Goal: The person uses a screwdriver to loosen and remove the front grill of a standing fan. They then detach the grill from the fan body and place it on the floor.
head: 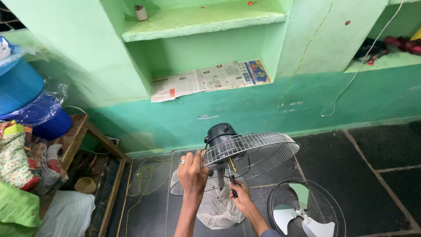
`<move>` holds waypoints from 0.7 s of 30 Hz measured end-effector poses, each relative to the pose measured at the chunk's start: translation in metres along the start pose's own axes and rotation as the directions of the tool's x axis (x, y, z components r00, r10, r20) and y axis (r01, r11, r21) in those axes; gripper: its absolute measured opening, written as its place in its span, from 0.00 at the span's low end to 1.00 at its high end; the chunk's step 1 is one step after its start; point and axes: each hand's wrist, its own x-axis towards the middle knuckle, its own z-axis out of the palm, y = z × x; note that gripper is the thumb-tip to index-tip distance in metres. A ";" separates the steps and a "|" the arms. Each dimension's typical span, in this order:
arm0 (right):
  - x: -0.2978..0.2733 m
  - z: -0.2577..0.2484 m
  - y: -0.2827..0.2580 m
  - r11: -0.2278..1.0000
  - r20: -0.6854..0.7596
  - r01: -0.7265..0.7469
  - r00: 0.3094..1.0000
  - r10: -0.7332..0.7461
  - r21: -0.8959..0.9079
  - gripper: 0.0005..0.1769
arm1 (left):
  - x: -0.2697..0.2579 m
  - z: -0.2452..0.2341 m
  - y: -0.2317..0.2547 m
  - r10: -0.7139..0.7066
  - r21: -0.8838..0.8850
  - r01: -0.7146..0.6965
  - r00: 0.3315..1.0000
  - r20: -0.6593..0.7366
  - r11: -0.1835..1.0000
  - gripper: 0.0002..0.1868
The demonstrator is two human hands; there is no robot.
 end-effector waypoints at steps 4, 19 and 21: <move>0.006 0.003 -0.007 0.991 -0.028 -0.106 0.994 0.104 -0.080 0.13 | 0.001 -0.003 0.001 0.004 -0.010 -0.004 1.000 -0.001 1.000 0.20; 0.020 0.004 -0.009 0.929 -0.048 0.082 0.993 -0.106 -0.360 0.16 | -0.001 0.001 -0.001 -0.003 0.011 0.003 1.000 0.010 1.000 0.19; 0.023 0.002 -0.012 0.928 -0.012 0.057 0.998 -0.067 -0.368 0.13 | -0.001 0.000 0.001 -0.008 0.021 0.007 1.000 0.005 1.000 0.16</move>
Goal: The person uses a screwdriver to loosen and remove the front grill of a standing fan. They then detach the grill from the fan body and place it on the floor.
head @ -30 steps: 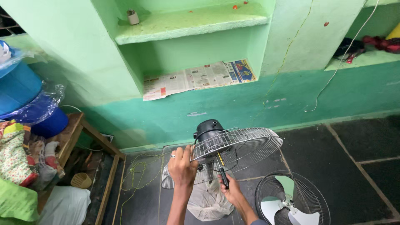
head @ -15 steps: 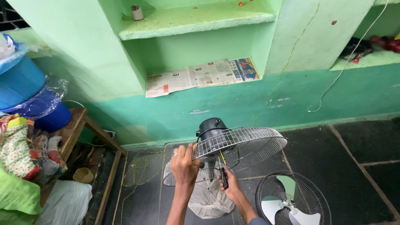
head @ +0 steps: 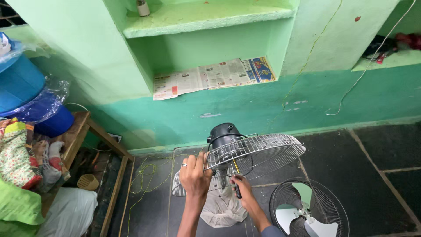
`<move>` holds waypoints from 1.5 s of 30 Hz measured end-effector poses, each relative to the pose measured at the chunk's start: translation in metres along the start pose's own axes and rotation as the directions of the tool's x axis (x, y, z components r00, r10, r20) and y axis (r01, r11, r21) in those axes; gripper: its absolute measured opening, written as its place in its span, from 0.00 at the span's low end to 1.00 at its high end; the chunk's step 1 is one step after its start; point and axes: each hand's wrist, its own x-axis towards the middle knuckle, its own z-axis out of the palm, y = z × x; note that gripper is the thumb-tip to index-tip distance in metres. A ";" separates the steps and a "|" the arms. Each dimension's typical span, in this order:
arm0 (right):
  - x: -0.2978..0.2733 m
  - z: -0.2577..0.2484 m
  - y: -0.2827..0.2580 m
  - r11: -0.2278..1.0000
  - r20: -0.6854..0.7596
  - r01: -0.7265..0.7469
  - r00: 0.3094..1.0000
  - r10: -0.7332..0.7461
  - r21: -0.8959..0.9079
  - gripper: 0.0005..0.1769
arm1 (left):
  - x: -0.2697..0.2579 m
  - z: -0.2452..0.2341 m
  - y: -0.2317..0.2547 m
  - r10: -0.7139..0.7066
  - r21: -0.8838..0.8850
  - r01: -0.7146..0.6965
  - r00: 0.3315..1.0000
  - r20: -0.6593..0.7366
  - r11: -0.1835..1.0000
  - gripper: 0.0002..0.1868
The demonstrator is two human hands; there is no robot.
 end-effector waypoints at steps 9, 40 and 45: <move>0.001 -0.006 0.001 1.000 -0.004 0.015 1.000 -0.015 0.018 0.20 | 0.005 -0.003 0.008 0.016 0.022 -0.015 0.998 -0.068 1.000 0.10; 0.031 0.000 -0.013 0.995 -0.071 0.050 0.997 -0.044 0.089 0.13 | 0.005 -0.002 0.009 0.008 0.017 -0.007 0.999 -0.041 1.000 0.11; 0.041 -0.003 -0.021 0.992 -0.036 0.093 0.995 -0.097 -0.086 0.12 | 0.006 -0.002 0.009 0.001 0.029 0.000 0.999 -0.035 1.000 0.10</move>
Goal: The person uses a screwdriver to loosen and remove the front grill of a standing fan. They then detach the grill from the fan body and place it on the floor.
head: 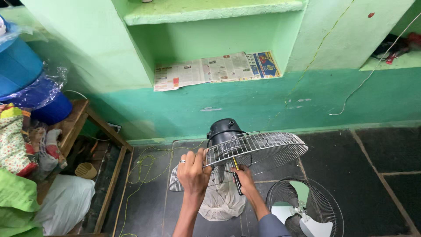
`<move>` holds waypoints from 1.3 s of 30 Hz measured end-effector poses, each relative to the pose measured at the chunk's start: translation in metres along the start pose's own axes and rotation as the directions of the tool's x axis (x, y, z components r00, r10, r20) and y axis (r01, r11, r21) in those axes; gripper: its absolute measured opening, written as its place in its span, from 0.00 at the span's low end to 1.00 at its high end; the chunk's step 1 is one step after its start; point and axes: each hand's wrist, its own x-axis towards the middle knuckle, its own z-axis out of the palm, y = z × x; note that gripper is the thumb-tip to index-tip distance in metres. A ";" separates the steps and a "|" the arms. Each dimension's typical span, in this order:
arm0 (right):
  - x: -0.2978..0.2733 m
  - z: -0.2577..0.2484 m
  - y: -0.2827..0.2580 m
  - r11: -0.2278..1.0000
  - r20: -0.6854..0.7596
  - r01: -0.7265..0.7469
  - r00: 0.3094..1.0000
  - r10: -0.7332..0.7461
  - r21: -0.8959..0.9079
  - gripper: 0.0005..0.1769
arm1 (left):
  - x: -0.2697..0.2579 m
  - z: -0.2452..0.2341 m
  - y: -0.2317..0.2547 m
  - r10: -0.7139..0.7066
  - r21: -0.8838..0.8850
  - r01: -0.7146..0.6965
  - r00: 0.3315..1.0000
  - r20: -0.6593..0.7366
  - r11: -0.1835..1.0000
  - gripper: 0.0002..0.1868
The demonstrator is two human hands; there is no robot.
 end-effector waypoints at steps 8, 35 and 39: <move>-0.011 0.010 0.011 0.993 -0.066 -0.095 0.993 0.100 0.075 0.13 | 0.000 0.000 0.001 0.000 0.042 0.001 1.000 -0.029 0.999 0.08; 0.019 0.015 -0.011 0.664 0.223 -0.406 0.911 0.346 0.628 0.13 | -0.004 0.000 0.010 -0.007 0.084 0.013 0.997 -0.073 0.996 0.07; 0.026 0.016 -0.012 0.629 0.242 -0.449 0.888 0.390 0.635 0.11 | -0.003 -0.001 0.011 -0.008 0.097 0.016 0.996 -0.087 0.995 0.07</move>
